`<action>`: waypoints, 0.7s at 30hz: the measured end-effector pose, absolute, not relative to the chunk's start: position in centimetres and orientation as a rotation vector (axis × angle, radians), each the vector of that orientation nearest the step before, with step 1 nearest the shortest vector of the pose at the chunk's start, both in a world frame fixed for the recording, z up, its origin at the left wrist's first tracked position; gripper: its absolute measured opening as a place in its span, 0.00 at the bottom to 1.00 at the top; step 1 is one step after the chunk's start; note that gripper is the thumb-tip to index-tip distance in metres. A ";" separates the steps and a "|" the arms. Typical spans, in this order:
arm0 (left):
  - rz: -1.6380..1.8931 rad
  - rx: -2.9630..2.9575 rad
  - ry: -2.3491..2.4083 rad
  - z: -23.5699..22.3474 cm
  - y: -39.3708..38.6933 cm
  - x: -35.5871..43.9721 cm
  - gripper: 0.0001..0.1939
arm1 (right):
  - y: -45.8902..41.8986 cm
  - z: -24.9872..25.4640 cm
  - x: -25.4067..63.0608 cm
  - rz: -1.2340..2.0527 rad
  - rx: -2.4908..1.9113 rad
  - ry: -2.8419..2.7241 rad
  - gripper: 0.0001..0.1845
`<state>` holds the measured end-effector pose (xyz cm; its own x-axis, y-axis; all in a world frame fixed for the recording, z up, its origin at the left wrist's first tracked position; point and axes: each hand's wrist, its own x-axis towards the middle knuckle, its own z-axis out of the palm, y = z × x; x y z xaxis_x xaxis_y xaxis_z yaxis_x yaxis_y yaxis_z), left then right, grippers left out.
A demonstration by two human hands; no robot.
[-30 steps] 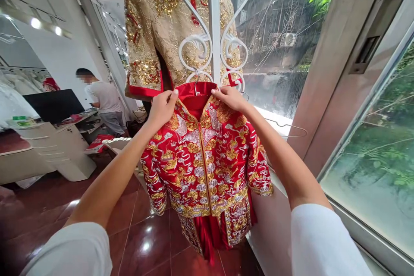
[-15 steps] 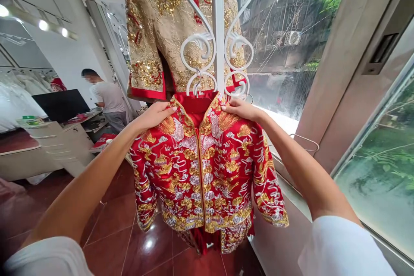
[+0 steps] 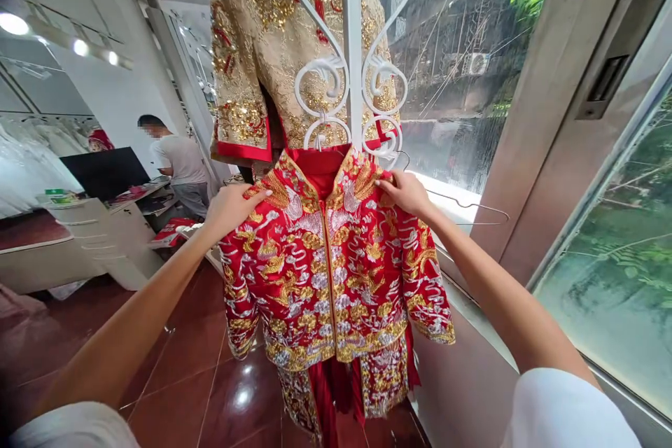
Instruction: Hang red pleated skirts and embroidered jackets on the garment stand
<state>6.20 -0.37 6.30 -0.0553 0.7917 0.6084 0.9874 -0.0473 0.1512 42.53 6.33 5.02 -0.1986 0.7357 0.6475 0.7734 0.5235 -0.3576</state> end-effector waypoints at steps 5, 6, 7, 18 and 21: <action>-1.041 -1.808 -1.780 10.2 -1.9 7.9 0.22 | 3.6 8.6 43.7 -0.256 -1.230 -1.759 0.21; -1.065 -1.822 -1.767 10.2 -2.3 8.3 0.22 | 2.8 8.6 44.2 -0.270 -1.250 -1.754 0.21; -1.071 -1.840 -1.771 9.7 -2.8 8.6 0.21 | 1.8 8.0 44.7 -0.278 -1.281 -1.758 0.20; -0.477 -2.337 -2.315 -16.6 -8.9 11.4 0.22 | -9.2 -19.2 46.8 0.184 -1.770 -2.016 0.15; -0.409 -2.404 -2.327 -20.4 -7.7 12.1 0.23 | -9.2 -22.7 46.8 0.268 -1.854 -2.025 0.18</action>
